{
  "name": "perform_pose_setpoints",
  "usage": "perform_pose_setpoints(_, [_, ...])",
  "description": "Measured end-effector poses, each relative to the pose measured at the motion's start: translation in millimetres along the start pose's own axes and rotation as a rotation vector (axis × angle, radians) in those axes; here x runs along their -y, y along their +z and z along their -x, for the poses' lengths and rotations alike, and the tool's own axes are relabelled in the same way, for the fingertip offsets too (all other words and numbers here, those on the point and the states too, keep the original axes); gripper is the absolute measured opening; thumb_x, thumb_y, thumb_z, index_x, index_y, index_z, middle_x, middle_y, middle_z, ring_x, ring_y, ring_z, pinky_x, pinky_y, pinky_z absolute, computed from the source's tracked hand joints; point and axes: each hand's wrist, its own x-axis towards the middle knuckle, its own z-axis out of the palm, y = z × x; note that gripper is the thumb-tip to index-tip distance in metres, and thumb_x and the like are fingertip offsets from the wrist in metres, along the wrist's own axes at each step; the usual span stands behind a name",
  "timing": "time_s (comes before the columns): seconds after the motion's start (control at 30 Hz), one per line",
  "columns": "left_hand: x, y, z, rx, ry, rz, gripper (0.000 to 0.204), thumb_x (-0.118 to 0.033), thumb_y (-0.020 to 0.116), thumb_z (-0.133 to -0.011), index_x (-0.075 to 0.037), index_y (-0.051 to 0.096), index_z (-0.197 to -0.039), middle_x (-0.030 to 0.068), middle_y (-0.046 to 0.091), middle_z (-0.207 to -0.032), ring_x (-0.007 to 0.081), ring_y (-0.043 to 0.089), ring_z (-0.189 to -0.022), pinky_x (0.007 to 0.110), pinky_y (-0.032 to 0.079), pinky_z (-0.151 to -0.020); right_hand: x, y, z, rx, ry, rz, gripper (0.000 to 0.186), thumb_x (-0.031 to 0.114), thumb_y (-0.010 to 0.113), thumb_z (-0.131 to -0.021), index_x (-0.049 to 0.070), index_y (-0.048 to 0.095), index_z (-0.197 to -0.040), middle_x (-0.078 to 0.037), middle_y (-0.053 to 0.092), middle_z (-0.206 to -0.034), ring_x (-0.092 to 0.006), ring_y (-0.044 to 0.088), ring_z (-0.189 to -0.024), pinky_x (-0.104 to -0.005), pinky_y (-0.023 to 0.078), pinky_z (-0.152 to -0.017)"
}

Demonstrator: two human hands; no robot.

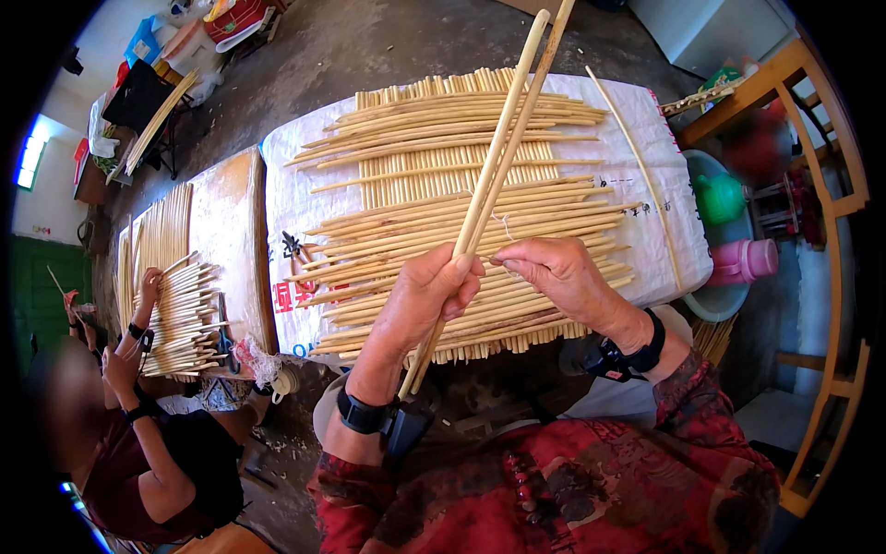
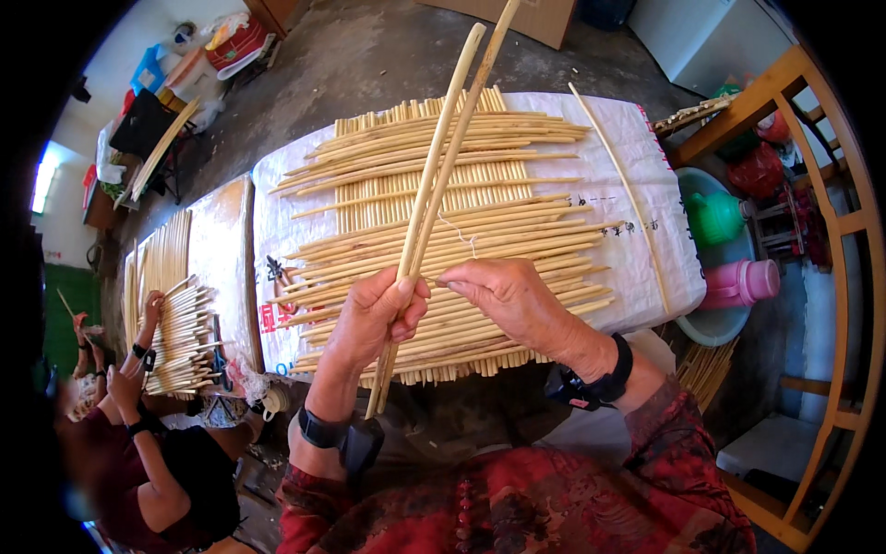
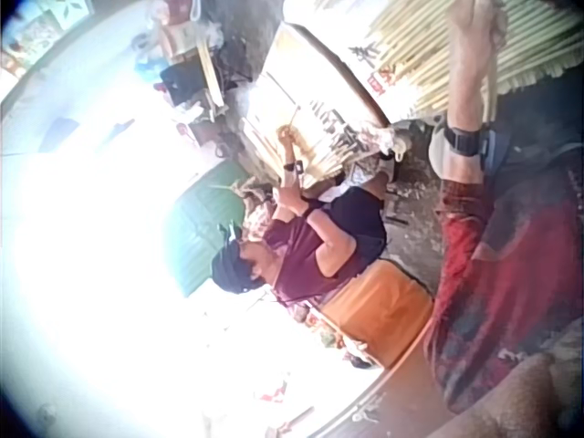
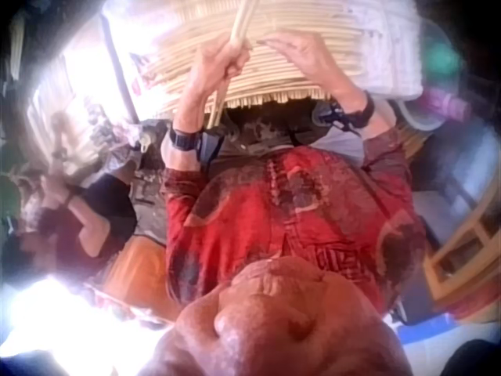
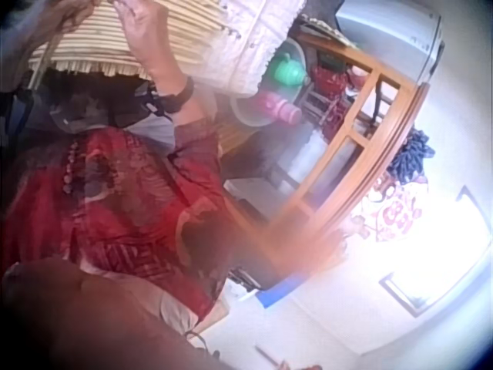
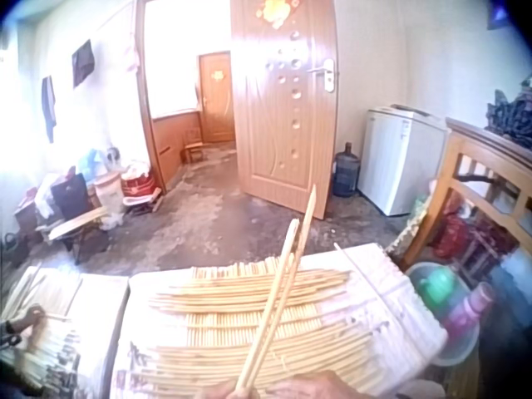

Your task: The person aligns several bamboo sticks on a table and weaves white string through them to bind them together, repeating the process with more sticks to extend the length.

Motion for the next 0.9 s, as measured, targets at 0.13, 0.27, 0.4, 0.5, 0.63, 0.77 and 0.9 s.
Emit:
perform_pose_setpoints(0.13, [2, 0, 0, 0.006, -0.015, -0.034, 0.025, -0.024, 0.044, -0.096, -0.002, 0.055, -0.091, -0.0011, 0.046, -0.062, 0.0036, 0.036, -0.050, 0.018, 0.031, -0.045, 3, 1, -1, 0.015, 0.016, 0.007, 0.016, 0.011, 0.057, -0.086, 0.000, 0.062, -0.096, -0.014, 0.064, -0.079, -0.0200, 0.062, -0.072, -0.0282, 0.047, -0.063])
perform_pose_setpoints(0.27, [3, 1, 1, 0.011, -0.006, -0.021, 0.025, -0.023, 0.044, -0.096, -0.002, 0.056, -0.091, -0.0018, 0.046, -0.062, 0.0037, 0.037, -0.050, 0.018, 0.032, -0.045, 7, 2, -1, 0.033, 0.058, -0.014, 0.016, 0.012, 0.056, -0.087, 0.000, 0.061, -0.096, -0.013, 0.062, -0.076, -0.0198, 0.061, -0.069, -0.0278, 0.046, -0.062])
perform_pose_setpoints(0.4, [4, 1, 0, 0.002, 0.000, -0.069, 0.025, -0.023, 0.044, -0.096, -0.002, 0.056, -0.090, -0.0010, 0.047, -0.063, 0.0037, 0.037, -0.050, 0.018, 0.032, -0.045, 7, 5, -3, 0.012, 0.046, -0.025, 0.014, 0.011, 0.056, -0.087, 0.000, 0.061, -0.094, -0.013, 0.061, -0.075, -0.0190, 0.060, -0.068, -0.0280, 0.045, -0.061])
perform_pose_setpoints(0.5, [4, 2, 1, -0.003, -0.015, -0.091, 0.025, -0.024, 0.045, -0.095, -0.002, 0.055, -0.090, 0.0000, 0.047, -0.064, 0.0036, 0.036, -0.050, 0.018, 0.031, -0.045, 10, 8, -4, 0.001, 0.067, -0.021, 0.013, 0.011, 0.056, -0.087, 0.000, 0.059, -0.091, -0.012, 0.060, -0.073, -0.0174, 0.058, -0.067, -0.0280, 0.045, -0.061])
perform_pose_setpoints(0.63, [8, 5, -1, 0.004, -0.017, -0.132, 0.026, -0.025, 0.044, -0.096, -0.003, 0.056, -0.090, -0.0008, 0.048, -0.063, 0.0032, 0.037, -0.051, 0.018, 0.032, -0.045, 6, 12, -3, -0.014, 0.161, -0.113, 0.013, 0.011, 0.056, -0.087, -0.002, 0.058, -0.090, -0.011, 0.059, -0.072, -0.0142, 0.055, -0.066, -0.0276, 0.045, -0.061])
perform_pose_setpoints(0.77, [5, 9, -3, -0.026, -0.023, -0.210, 0.026, -0.025, 0.044, -0.096, -0.003, 0.056, -0.089, -0.0017, 0.048, -0.062, 0.0030, 0.038, -0.050, 0.018, 0.033, -0.045, 6, 12, -7, -0.002, 0.212, -0.193, 0.014, 0.011, 0.055, -0.087, -0.002, 0.057, -0.091, -0.007, 0.060, -0.073, -0.0118, 0.054, -0.067, -0.0266, 0.045, -0.062])
perform_pose_setpoints(0.9, [3, 8, -2, -0.030, -0.036, -0.239, 0.026, -0.024, 0.043, -0.096, -0.003, 0.056, -0.087, -0.0023, 0.048, -0.063, 0.0033, 0.039, -0.050, 0.018, 0.034, -0.045, 3, 11, -10, 0.038, 0.284, -0.299, 0.013, 0.011, 0.054, -0.088, 0.000, 0.058, -0.093, -0.003, 0.060, -0.075, -0.0099, 0.054, -0.069, -0.0258, 0.045, -0.062])
